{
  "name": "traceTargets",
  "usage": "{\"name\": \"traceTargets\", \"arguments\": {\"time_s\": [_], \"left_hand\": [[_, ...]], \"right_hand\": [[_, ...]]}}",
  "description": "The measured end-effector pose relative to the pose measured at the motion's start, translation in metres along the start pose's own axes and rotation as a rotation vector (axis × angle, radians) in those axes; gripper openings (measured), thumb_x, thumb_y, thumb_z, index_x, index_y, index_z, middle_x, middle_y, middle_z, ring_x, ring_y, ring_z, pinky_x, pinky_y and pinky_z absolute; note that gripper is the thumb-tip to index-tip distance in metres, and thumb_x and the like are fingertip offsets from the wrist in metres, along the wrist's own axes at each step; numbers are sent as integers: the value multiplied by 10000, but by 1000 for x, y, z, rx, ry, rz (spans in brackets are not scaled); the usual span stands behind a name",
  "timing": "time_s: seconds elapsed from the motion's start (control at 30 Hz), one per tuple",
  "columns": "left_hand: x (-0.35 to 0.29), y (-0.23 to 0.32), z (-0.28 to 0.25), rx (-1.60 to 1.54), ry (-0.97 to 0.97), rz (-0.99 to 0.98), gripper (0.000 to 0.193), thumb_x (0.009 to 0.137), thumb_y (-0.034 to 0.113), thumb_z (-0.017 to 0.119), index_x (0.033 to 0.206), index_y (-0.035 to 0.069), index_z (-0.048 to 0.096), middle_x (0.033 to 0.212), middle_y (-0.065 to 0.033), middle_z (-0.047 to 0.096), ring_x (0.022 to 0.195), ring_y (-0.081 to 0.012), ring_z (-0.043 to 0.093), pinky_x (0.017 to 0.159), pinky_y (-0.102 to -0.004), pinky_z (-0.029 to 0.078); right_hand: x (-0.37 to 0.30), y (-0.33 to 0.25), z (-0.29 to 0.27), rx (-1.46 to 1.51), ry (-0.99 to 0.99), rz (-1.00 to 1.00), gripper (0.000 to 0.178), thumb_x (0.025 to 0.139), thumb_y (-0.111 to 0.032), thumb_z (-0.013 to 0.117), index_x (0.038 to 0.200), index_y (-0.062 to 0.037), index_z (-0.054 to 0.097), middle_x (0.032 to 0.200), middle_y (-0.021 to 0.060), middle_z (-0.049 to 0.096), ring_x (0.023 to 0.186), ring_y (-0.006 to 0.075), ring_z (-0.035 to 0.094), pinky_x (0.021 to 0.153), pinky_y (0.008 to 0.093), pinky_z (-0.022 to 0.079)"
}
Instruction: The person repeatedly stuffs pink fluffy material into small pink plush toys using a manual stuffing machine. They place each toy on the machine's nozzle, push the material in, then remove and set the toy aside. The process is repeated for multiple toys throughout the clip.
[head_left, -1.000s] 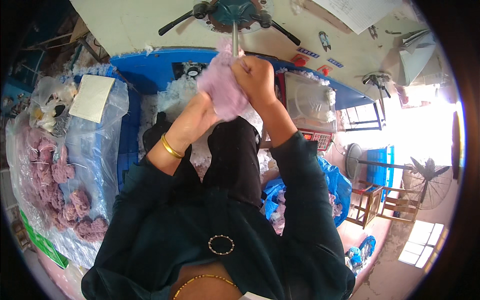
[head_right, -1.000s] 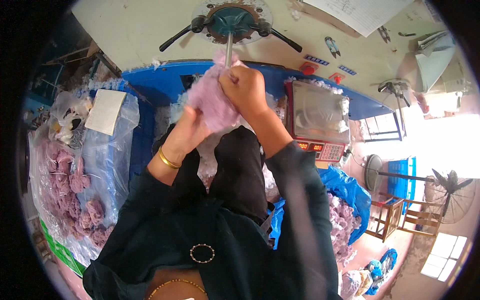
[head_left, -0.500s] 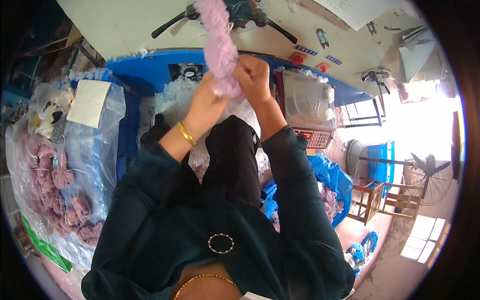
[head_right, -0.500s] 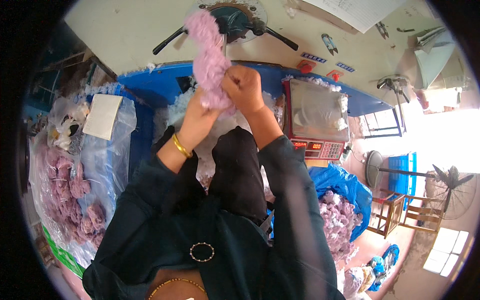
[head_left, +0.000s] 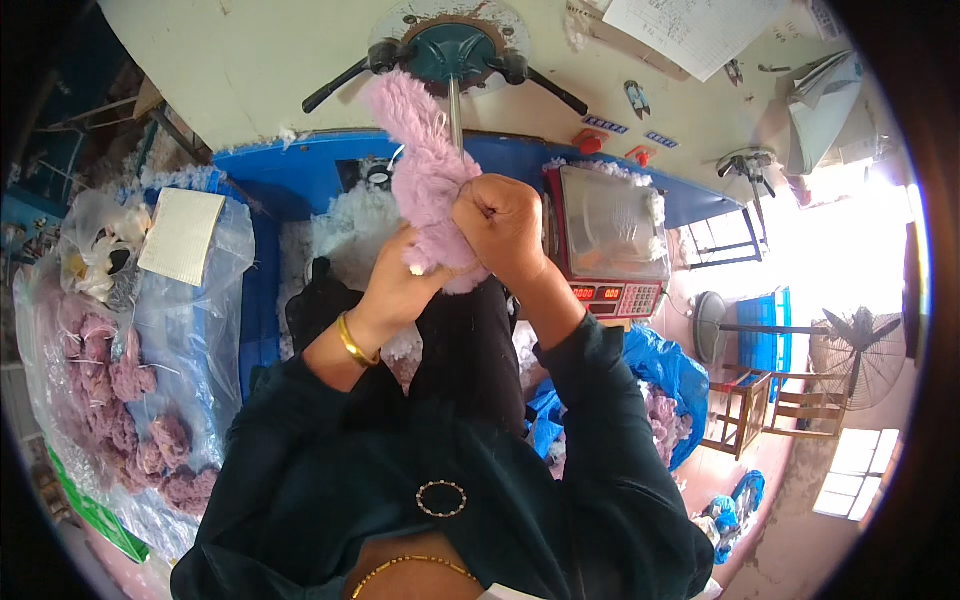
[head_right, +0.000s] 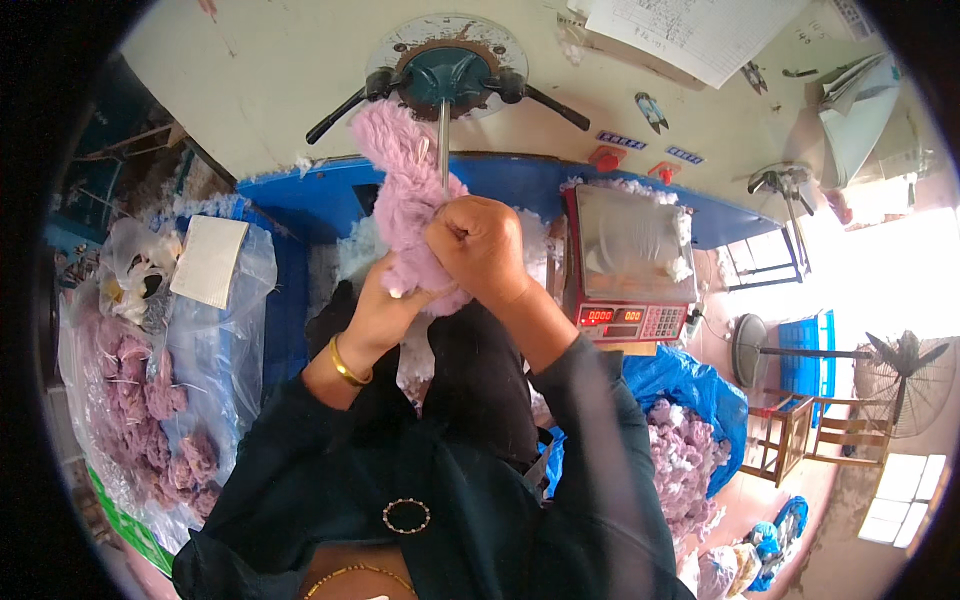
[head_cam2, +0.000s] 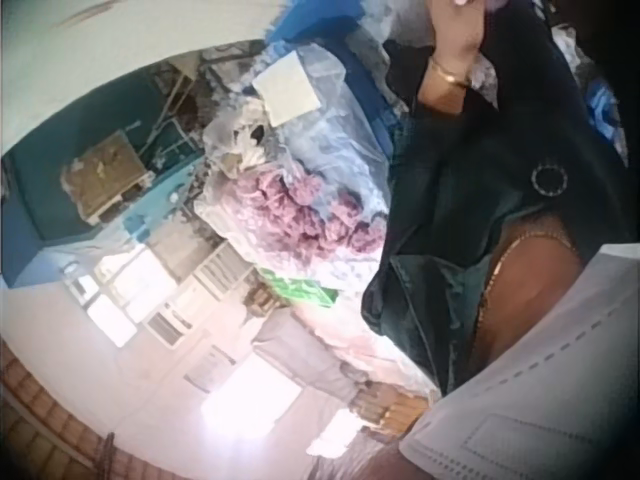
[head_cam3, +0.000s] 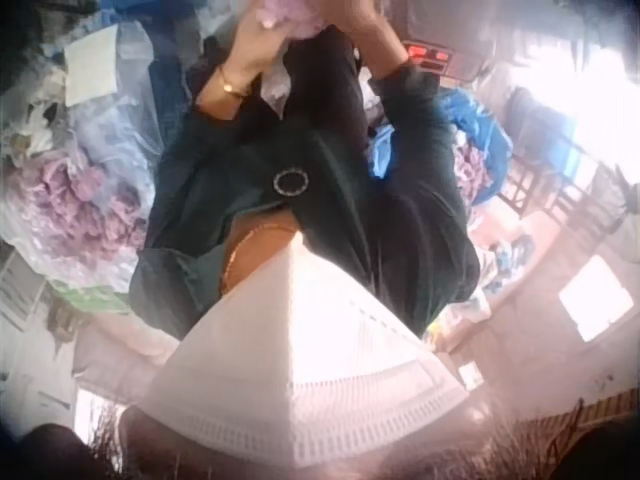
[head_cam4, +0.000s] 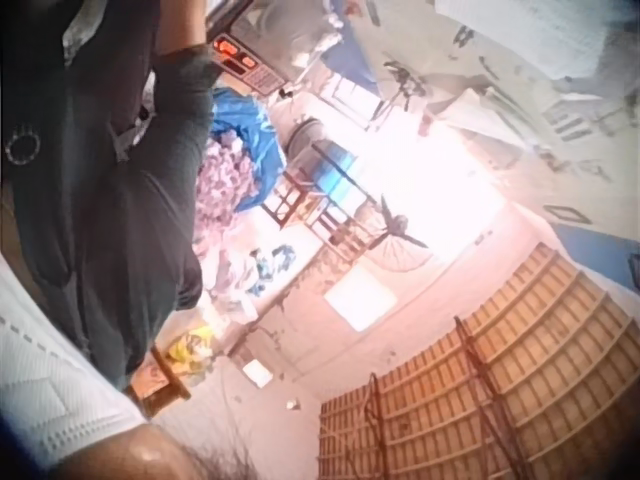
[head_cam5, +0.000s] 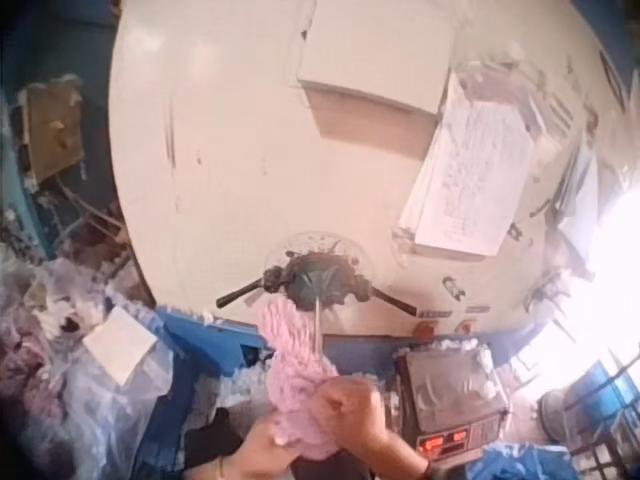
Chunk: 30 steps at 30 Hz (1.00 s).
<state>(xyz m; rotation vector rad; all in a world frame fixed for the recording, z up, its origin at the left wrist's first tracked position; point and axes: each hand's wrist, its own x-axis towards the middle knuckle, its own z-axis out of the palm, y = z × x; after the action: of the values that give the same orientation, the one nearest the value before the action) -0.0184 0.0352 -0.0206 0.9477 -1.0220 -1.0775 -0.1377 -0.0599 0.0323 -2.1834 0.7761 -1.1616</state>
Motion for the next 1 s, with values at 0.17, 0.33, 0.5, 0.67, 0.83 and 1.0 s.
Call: {"name": "traceTargets", "arguments": {"time_s": [0.17,0.33,0.5,0.67,0.83,1.0], "left_hand": [[45,38,-11,-229,-51,-230,401,786,39,703,1160,-5,564,1100,-57,624,971,-136,596,844,-280,484],[18,40,-28,-247,-247,-265,519,760,-4,677,1249,10,501,1177,-86,581,1066,-189,577,916,-335,472],[30,10,-50,-709,-294,-406,515,910,292,573,1327,25,432,1220,-75,563,1082,-209,580,862,-344,504],[34,17,-11,-701,-288,-449,499,937,390,535,1270,40,410,988,-89,618,806,-220,644,619,-298,543],[27,29,1,-475,-62,-322,461,940,287,566,1265,30,363,1041,-127,578,742,-225,646,575,-299,545],[23,24,14,-207,-43,-262,306,977,167,477,1228,32,368,1069,-123,557,772,-196,646,569,-267,556]], "right_hand": [[42,7,16,-93,121,131,221,709,-144,612,578,4,513,546,173,434,460,256,435,445,361,366],[14,-14,8,0,110,82,241,733,-41,602,555,-5,444,514,66,337,501,81,344,440,295,293],[1,4,-10,480,-115,404,239,789,-47,594,567,-24,506,574,-59,492,540,54,430,471,267,354],[8,42,-51,665,-354,536,313,883,-303,643,925,3,599,845,10,593,774,64,527,692,232,443],[12,-34,-23,-98,-298,240,505,866,-370,627,1147,40,537,1007,228,608,985,318,588,839,363,462],[0,-19,-7,-209,-139,135,532,823,-417,639,1101,30,562,997,226,609,940,378,589,793,400,477]]}}
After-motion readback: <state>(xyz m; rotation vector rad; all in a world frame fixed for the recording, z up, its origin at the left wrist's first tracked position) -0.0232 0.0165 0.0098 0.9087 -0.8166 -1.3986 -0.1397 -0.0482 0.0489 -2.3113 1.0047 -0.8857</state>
